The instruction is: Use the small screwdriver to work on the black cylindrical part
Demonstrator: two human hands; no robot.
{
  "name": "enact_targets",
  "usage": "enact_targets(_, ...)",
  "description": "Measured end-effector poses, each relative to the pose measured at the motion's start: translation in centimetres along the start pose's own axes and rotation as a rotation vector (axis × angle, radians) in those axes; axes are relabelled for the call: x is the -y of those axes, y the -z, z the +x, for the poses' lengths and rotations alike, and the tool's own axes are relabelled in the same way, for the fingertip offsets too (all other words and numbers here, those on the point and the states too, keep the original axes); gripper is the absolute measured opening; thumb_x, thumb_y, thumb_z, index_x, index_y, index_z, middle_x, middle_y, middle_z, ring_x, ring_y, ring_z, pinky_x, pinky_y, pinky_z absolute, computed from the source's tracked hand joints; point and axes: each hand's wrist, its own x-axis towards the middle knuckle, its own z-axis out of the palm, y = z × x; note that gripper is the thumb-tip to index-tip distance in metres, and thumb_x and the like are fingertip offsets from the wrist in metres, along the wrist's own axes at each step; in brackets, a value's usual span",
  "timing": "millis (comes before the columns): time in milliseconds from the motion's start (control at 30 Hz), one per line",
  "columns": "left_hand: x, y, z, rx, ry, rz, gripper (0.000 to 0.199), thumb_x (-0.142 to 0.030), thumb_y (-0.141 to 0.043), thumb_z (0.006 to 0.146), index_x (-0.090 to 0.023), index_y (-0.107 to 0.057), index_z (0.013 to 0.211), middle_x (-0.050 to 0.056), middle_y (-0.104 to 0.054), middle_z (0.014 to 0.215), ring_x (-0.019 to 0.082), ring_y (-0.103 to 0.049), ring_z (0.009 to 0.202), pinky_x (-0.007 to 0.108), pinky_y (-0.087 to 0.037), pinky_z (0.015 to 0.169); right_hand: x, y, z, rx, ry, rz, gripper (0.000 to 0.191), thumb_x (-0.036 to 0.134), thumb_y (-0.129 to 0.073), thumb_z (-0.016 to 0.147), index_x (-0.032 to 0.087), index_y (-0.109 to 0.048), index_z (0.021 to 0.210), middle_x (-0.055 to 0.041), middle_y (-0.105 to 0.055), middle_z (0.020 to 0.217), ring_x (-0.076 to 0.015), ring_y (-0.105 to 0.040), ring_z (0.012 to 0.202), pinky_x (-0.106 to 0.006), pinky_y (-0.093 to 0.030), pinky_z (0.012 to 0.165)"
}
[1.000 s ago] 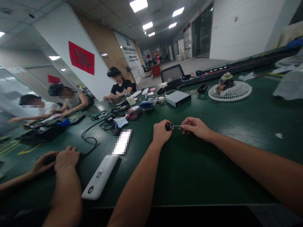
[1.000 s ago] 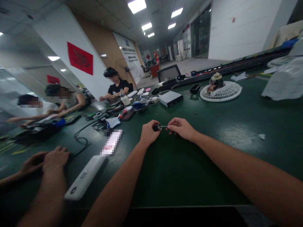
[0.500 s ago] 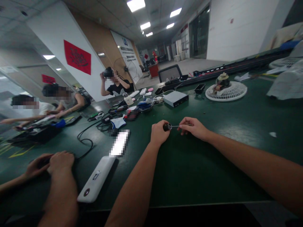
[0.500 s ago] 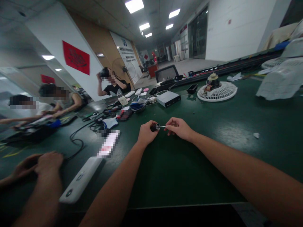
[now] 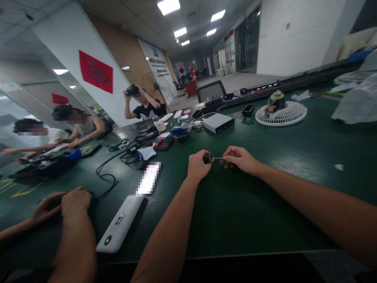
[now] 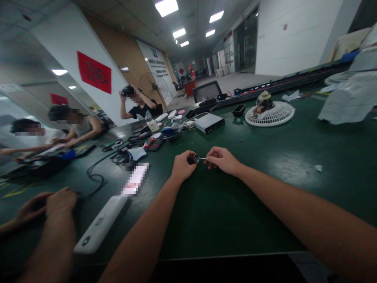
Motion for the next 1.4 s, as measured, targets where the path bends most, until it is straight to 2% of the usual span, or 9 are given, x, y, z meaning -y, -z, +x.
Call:
enact_targets(133,-0.17,0.09,0.02,0.006,-0.006,0.001,0.023,-0.016,-0.068,0.077,-0.023,-0.066,0.098,0.003,-0.072,0.100,0.020,-0.067,0.094,0.036,-0.050,0.089,-0.27,0.00,0.15,-0.044,-0.001,-0.001,0.011,0.026,-0.064,0.084,0.019,-0.056,0.083,-0.0049,-0.073,0.078,-0.0155,-0.068,0.060,-0.027,-0.047,0.052)
enact_targets(300,-0.14,0.05,0.00,0.010,-0.010,0.007,0.024,-0.015,-0.068,0.076,-0.023,-0.066,0.099,0.003,-0.072,0.100,0.020,-0.067,0.095,0.035,-0.050,0.090,0.00,-0.03,-0.02,-0.028,0.010,0.007,0.012,0.029,-0.064,0.085,0.019,-0.057,0.088,-0.0073,-0.075,0.089,-0.0158,-0.070,0.063,-0.027,-0.047,0.052)
enact_targets(500,0.12,-0.15,0.00,0.004,-0.026,0.009,0.024,-0.015,-0.067,0.076,-0.023,-0.065,0.099,0.002,-0.072,0.100,0.020,-0.066,0.094,0.035,-0.050,0.089,-0.34,-0.03,0.13,-0.040,0.007,-0.001,0.011,0.027,-0.065,0.083,0.019,-0.057,0.081,-0.0050,-0.074,0.077,-0.0153,-0.068,0.059,-0.027,-0.047,0.052)
enact_targets(700,0.28,-0.14,0.04,0.002,-0.039,0.006,0.023,-0.016,-0.067,0.077,-0.023,-0.065,0.099,0.002,-0.072,0.097,0.019,-0.066,0.091,0.034,-0.050,0.088,0.07,-0.05,-0.02,-0.019,0.019,-0.012,0.012,0.030,-0.064,0.085,0.019,-0.058,0.087,-0.0062,-0.076,0.087,-0.0156,-0.069,0.063,-0.027,-0.047,0.052)
enact_targets(900,0.18,-0.04,0.03,0.010,-0.043,0.002,0.023,-0.017,-0.067,0.077,-0.023,-0.065,0.099,0.002,-0.072,0.099,0.019,-0.066,0.093,0.034,-0.050,0.087,-0.12,-0.08,0.02,-0.053,0.008,-0.023,0.012,0.028,-0.063,0.086,0.019,-0.056,0.082,-0.0048,-0.074,0.076,-0.0151,-0.068,0.059,-0.027,-0.048,0.051)
enact_targets(1067,0.15,-0.02,0.00,0.012,-0.035,0.006,0.023,-0.016,-0.068,0.077,-0.022,-0.065,0.099,0.003,-0.072,0.099,0.019,-0.066,0.093,0.035,-0.050,0.088,-0.03,-0.02,-0.06,-0.026,0.018,-0.022,0.012,0.030,-0.063,0.087,0.019,-0.058,0.089,-0.0064,-0.075,0.088,-0.0154,-0.069,0.064,-0.027,-0.048,0.053)
enact_targets(1167,0.13,-0.04,-0.01,0.013,-0.036,0.008,0.024,-0.015,-0.068,0.077,-0.023,-0.065,0.100,0.003,-0.072,0.100,0.019,-0.066,0.094,0.035,-0.050,0.089,0.01,-0.01,-0.05,-0.008,0.013,-0.023,0.011,0.029,-0.063,0.086,0.019,-0.058,0.084,-0.0063,-0.075,0.084,-0.0157,-0.069,0.062,-0.027,-0.048,0.053)
enact_targets(1267,0.14,-0.08,0.00,0.010,-0.036,0.010,0.024,-0.016,-0.068,0.077,-0.023,-0.065,0.100,0.002,-0.072,0.100,0.019,-0.066,0.094,0.035,-0.050,0.089,-0.18,-0.02,0.05,-0.048,0.011,-0.029,0.011,0.028,-0.062,0.086,0.019,-0.056,0.083,-0.0050,-0.074,0.078,-0.0154,-0.068,0.060,-0.027,-0.048,0.051)
enact_targets(1400,0.16,-0.13,0.04,0.009,-0.033,0.015,0.023,-0.017,-0.068,0.078,-0.023,-0.066,0.100,0.002,-0.072,0.099,0.019,-0.066,0.093,0.035,-0.050,0.088,-0.19,-0.07,0.05,-0.064,0.022,-0.031,0.011,0.030,-0.062,0.087,0.020,-0.057,0.088,-0.0058,-0.075,0.086,-0.0152,-0.069,0.061,-0.027,-0.048,0.052)
